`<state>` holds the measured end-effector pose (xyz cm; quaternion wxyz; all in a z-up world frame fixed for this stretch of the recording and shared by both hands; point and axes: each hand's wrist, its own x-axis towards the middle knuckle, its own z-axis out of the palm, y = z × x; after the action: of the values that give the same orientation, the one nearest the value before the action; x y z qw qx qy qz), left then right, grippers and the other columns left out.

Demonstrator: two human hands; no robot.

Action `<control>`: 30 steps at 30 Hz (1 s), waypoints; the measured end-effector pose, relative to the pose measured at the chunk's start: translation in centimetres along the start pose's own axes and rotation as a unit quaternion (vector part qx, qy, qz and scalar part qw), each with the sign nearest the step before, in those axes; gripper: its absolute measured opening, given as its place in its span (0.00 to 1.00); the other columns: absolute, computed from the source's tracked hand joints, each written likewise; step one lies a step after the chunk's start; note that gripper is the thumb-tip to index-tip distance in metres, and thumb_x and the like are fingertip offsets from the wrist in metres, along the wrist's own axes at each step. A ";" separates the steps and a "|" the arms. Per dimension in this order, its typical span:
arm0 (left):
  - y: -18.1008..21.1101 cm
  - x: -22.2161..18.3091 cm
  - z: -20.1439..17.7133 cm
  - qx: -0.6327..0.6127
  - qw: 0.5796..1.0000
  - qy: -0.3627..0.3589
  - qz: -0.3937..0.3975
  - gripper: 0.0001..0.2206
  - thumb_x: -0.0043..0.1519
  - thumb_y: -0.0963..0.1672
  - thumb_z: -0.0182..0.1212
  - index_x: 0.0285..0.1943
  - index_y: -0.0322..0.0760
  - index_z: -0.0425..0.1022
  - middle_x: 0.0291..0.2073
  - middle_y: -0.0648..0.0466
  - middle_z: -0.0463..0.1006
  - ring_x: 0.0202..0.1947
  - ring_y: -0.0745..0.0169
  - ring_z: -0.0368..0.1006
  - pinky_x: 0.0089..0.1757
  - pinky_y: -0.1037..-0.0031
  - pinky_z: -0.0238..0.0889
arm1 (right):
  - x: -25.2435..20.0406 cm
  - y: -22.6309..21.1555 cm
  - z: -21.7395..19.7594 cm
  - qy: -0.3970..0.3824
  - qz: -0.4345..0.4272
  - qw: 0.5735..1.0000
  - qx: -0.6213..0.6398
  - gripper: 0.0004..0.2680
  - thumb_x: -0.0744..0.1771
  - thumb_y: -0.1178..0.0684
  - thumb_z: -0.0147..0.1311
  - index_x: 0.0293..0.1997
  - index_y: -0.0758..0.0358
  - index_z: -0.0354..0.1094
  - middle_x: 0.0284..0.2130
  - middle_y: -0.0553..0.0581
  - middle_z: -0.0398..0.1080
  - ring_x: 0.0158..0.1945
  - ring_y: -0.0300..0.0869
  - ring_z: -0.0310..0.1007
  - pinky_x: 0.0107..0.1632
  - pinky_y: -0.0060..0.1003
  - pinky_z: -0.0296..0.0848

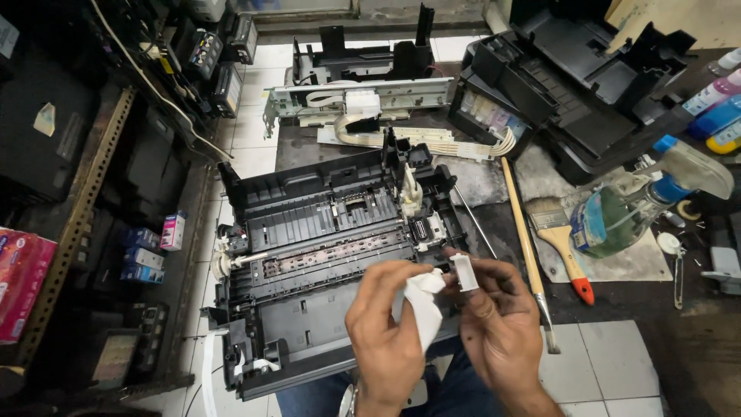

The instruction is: Cleaning and repairing internal components of a disassembled inkjet printer using cleaning solution, a cloth, and a brush.

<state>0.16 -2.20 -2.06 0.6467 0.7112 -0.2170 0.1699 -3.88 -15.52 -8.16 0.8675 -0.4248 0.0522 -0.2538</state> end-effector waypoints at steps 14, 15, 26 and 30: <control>1.9 0.7 0.4 -0.025 0.998 -0.055 -0.026 0.12 0.60 0.35 0.54 0.49 0.33 0.79 0.41 0.48 0.75 0.40 0.54 0.76 0.41 0.69 0.70 | -0.2 0.1 -0.8 -0.017 -0.017 0.999 -0.049 0.13 0.63 0.60 0.63 0.51 0.71 0.67 0.58 0.81 0.70 0.61 0.60 0.74 0.58 0.44 0.77; 2.0 0.8 0.1 -0.048 0.994 -0.088 -0.038 0.12 0.61 0.36 0.52 0.48 0.34 0.79 0.41 0.49 0.75 0.42 0.55 0.77 0.43 0.70 0.69 | -0.2 0.2 -1.0 -0.025 -0.023 0.998 -0.044 0.14 0.63 0.59 0.63 0.51 0.72 0.67 0.58 0.82 0.70 0.60 0.59 0.74 0.58 0.44 0.76; 1.8 1.7 -3.0 -0.152 0.960 -0.221 -0.085 0.06 0.66 0.41 0.55 0.43 0.35 0.78 0.39 0.53 0.76 0.41 0.60 0.75 0.43 0.73 0.64 | -1.0 1.3 -2.1 -0.032 -0.034 0.998 -0.044 0.13 0.62 0.59 0.66 0.49 0.69 0.68 0.56 0.80 0.71 0.54 0.53 0.77 0.54 0.40 0.73; 1.5 0.7 -3.3 -0.084 0.986 -0.121 -0.083 0.08 0.62 0.42 0.50 0.43 0.37 0.76 0.40 0.50 0.74 0.42 0.57 0.73 0.44 0.71 0.62 | 0.6 -0.7 -1.6 -0.008 -0.023 0.998 0.055 0.13 0.66 0.59 0.60 0.55 0.70 0.66 0.56 0.78 0.70 0.50 0.54 0.75 0.58 0.43 0.72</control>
<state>0.10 0.93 -0.11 0.6849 0.6852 -0.2475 0.0098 -4.11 -17.31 -8.61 0.8837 -0.3798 0.0220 -0.2725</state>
